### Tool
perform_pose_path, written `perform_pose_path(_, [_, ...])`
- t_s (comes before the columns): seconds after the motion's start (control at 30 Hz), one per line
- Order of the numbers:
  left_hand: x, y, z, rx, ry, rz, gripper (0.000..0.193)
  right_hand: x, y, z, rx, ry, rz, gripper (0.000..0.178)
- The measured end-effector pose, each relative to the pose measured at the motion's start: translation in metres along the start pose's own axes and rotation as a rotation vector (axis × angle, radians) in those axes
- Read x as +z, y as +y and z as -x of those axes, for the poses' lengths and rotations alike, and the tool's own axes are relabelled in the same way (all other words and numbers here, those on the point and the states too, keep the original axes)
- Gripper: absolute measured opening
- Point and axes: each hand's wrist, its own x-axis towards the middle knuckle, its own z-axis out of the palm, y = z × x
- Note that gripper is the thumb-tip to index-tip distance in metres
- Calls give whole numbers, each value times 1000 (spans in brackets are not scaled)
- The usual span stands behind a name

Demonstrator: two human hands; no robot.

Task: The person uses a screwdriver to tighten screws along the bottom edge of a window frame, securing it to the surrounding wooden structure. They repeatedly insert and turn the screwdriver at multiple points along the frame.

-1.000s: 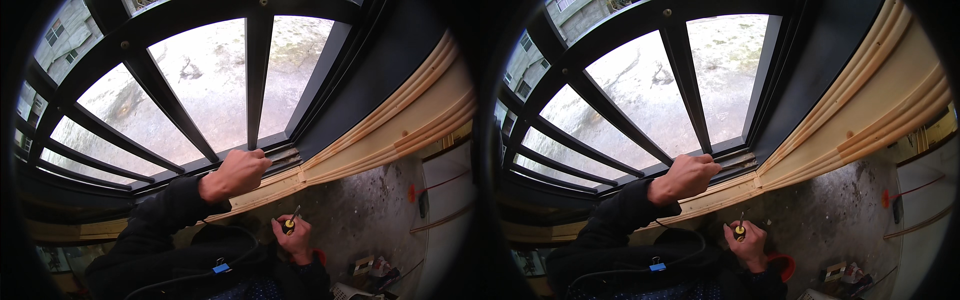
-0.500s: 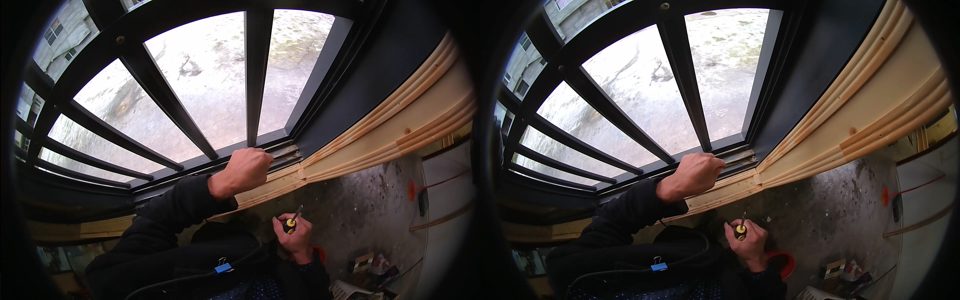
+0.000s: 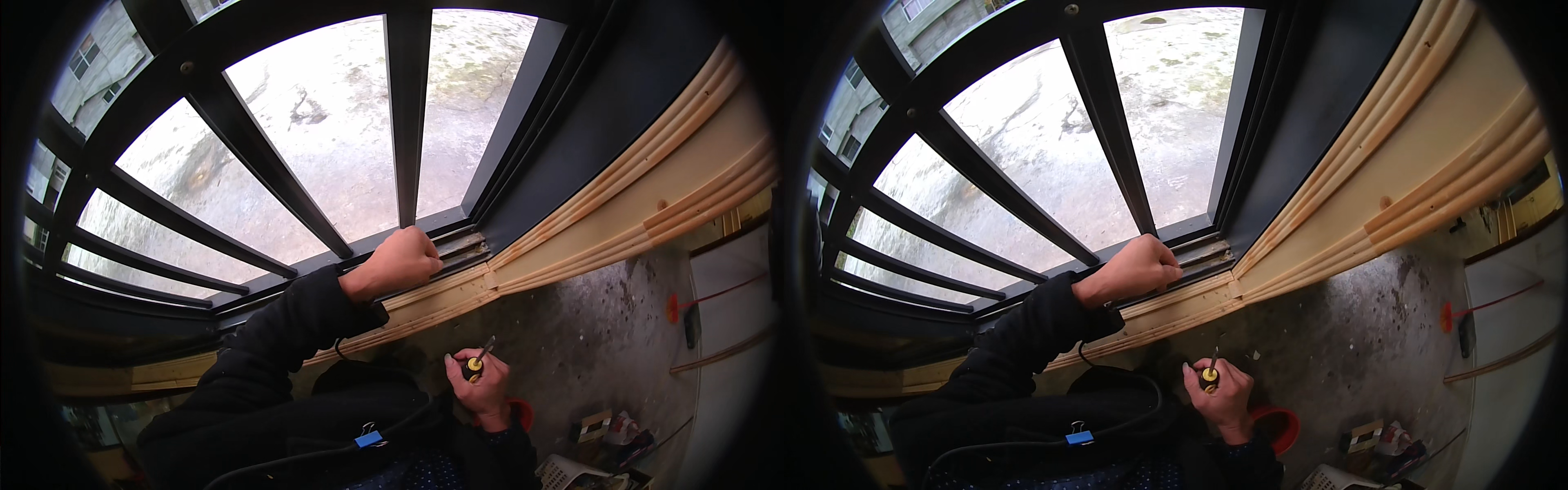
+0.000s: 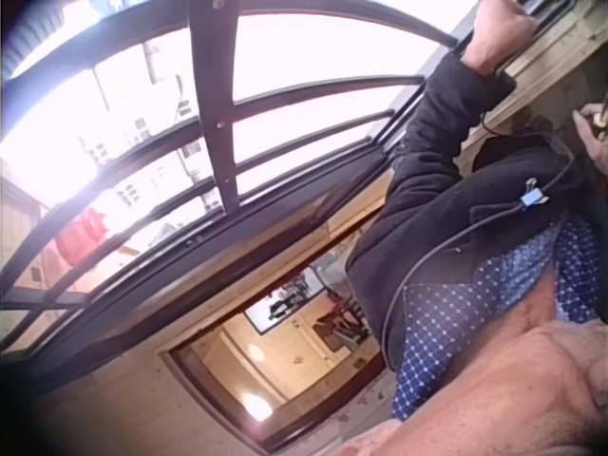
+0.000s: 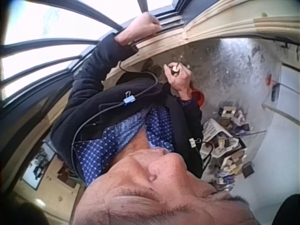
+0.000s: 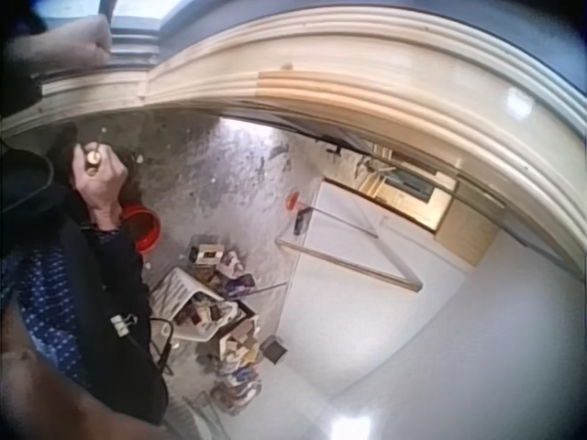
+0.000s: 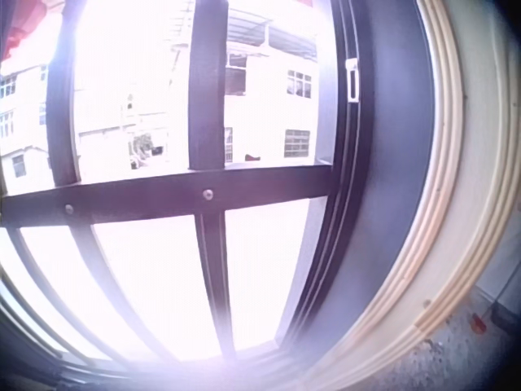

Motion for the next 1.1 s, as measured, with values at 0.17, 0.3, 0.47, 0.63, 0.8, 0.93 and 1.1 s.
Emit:
perform_pose_path(0.17, [-2, -6, -3, -67, -25, 162, 28, 1, 0, 0, -18, 2, 2, 22])
perform_pose_path(0.3, [0, -12, -6, -89, -6, 238, 26, 2, -1, -1, -18, -5, 0, 21])
perform_pose_path(0.47, [1, -18, -8, -89, -13, 305, 25, 4, -3, -1, -23, -13, 2, 19])
perform_pose_path(0.63, [1, -18, -8, -80, -17, 329, 24, 6, -3, 0, -29, -13, 5, 19])
perform_pose_path(0.8, [0, -17, -7, -77, -26, 344, 24, 8, -3, 1, -23, -11, 3, 19])
perform_pose_path(0.93, [-1, -17, -7, -81, -29, 338, 24, 8, -3, 1, -25, -18, 4, 20])
perform_pose_path(1.1, [0, -20, -8, -80, -12, 360, 23, 9, -5, 1, -31, -23, 9, 20])
